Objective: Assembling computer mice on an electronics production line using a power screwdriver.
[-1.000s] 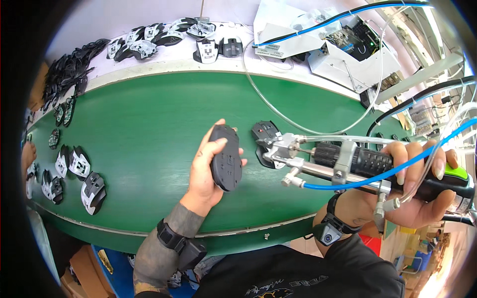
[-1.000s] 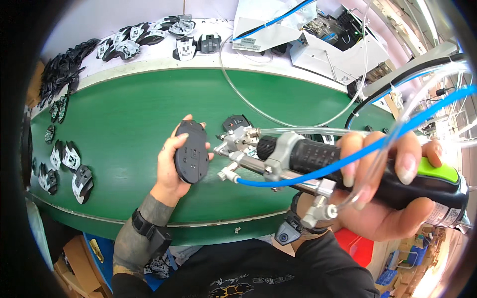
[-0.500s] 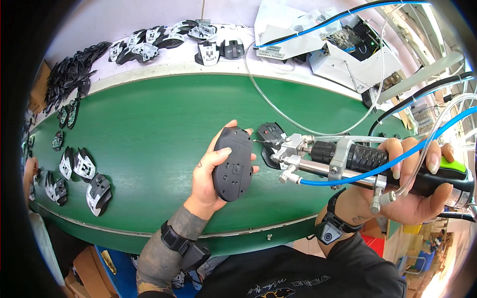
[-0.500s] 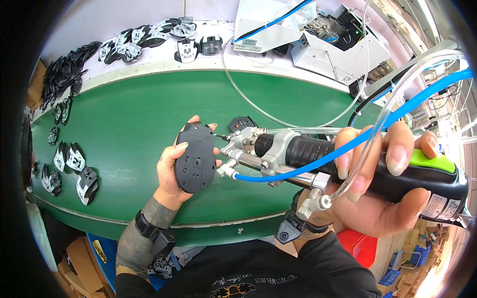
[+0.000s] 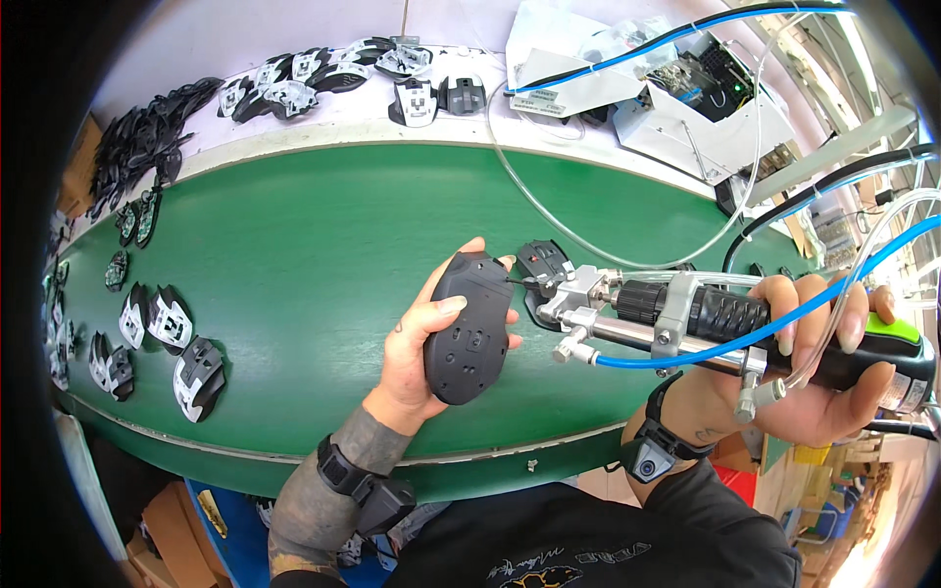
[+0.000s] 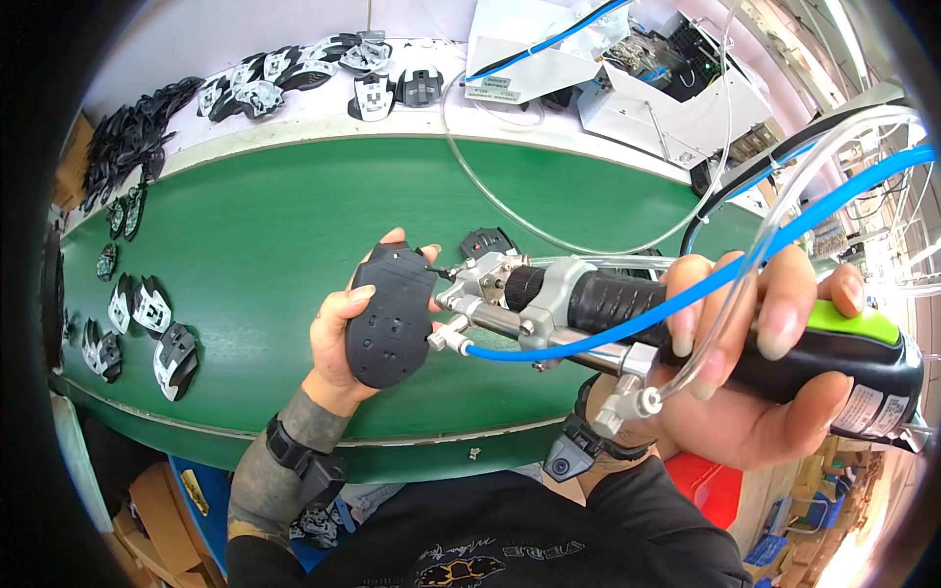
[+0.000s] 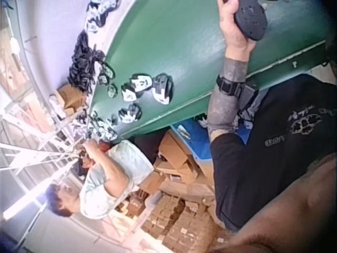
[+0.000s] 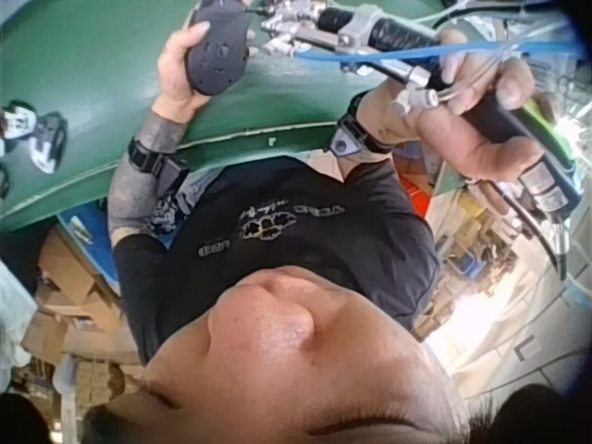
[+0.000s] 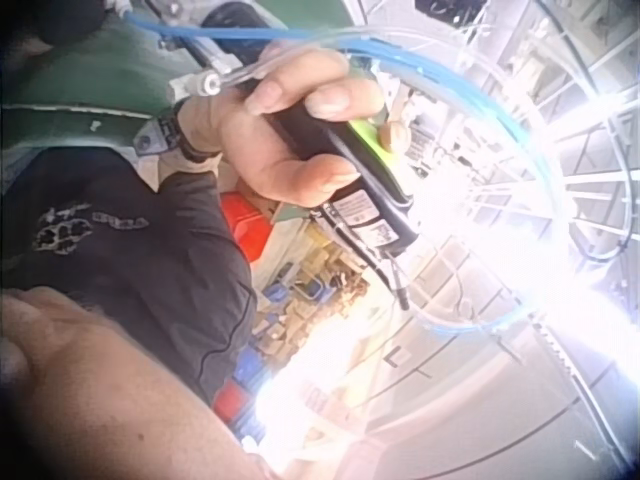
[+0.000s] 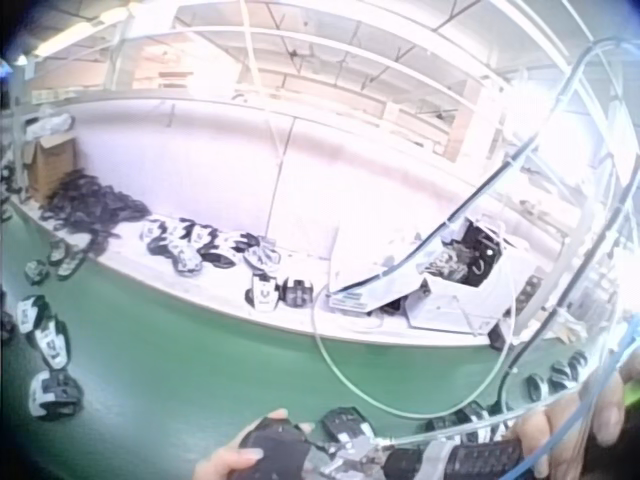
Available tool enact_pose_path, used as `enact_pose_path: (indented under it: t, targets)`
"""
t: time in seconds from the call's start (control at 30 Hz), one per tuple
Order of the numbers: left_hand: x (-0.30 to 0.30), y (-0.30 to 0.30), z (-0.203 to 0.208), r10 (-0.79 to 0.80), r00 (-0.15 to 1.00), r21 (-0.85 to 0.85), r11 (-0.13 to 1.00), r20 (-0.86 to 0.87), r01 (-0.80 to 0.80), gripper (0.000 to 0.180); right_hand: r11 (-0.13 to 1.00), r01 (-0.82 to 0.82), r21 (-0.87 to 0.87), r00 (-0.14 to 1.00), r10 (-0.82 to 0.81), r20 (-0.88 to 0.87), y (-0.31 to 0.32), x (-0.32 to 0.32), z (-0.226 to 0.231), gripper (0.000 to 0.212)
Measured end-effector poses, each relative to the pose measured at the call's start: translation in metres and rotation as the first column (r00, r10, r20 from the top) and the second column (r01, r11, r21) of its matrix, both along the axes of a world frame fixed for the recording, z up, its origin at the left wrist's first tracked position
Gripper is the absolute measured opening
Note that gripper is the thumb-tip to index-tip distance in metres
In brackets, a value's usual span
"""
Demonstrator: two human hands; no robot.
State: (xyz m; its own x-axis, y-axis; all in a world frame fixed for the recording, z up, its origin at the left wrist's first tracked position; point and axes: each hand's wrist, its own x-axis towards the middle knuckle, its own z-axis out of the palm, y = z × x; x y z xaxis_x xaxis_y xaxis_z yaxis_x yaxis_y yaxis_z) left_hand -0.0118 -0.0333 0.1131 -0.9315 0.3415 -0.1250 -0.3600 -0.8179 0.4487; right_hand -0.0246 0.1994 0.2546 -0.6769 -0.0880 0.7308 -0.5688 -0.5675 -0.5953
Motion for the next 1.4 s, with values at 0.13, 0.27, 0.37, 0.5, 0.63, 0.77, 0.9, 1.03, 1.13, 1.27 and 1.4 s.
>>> enact_pose_path:
  t: [0.13,0.27,0.37,0.5,0.63,0.77,0.9,1.03,1.13,1.27,1.4]
  targets:
    - [-0.006,-0.004,0.002,0.079,0.996,-0.117,0.99,0.03,-0.075,0.066,0.994,0.055,-0.098,0.998,-0.054,0.015,0.001,0.003,0.003,0.047]
    - [-0.015,-0.012,-0.01,0.243,0.957,-0.18,0.96,0.159,-0.214,0.059,0.996,0.031,-0.086,0.999,-0.028,0.03,-0.003,0.009,0.012,0.046]
    - [-0.016,-0.014,-0.008,0.252,0.961,-0.159,0.959,0.111,-0.233,0.058,0.991,0.029,-0.131,0.995,-0.016,0.097,-0.02,0.014,0.013,0.043]
    - [-0.015,-0.013,-0.005,0.276,0.959,-0.074,0.96,0.071,-0.271,0.058,0.992,-0.078,-0.099,0.982,0.093,0.163,-0.029,0.016,0.011,0.04]
    - [-0.014,-0.015,-0.003,0.284,0.957,-0.032,0.959,0.059,-0.283,0.058,0.991,-0.095,-0.089,0.98,0.109,0.168,-0.035,0.019,0.011,0.039]
    - [-0.013,-0.013,0.001,0.266,0.963,-0.019,0.964,0.046,-0.265,0.058,0.991,-0.076,-0.107,0.982,0.094,0.164,-0.042,0.021,0.012,0.038]
    - [-0.01,-0.013,0.002,0.281,0.959,-0.013,0.96,0.045,-0.281,0.058,0.99,-0.119,-0.081,0.978,0.131,0.163,-0.041,0.018,0.011,0.038]
    - [-0.006,-0.012,0.005,0.267,0.963,0.026,0.963,0.022,-0.268,0.057,0.99,-0.116,-0.08,0.975,0.129,0.184,-0.046,0.018,0.011,0.036]
    - [-0.009,-0.011,0.004,0.263,0.965,0.026,0.964,0.015,-0.263,0.057,0.994,-0.097,-0.043,0.979,0.103,0.175,-0.047,0.019,0.014,0.037]
    - [-0.015,-0.014,-0.002,0.31,0.949,-0.108,0.947,0.053,-0.303,0.056,0.995,-0.088,-0.054,0.98,0.097,0.174,-0.042,0.019,0.019,0.041]
    - [-0.016,-0.022,-0.013,0.44,0.881,-0.303,0.875,0.171,-0.378,0.055,0.994,0.062,-0.092,0.983,-0.045,0.176,-0.03,0.028,0.027,0.032]
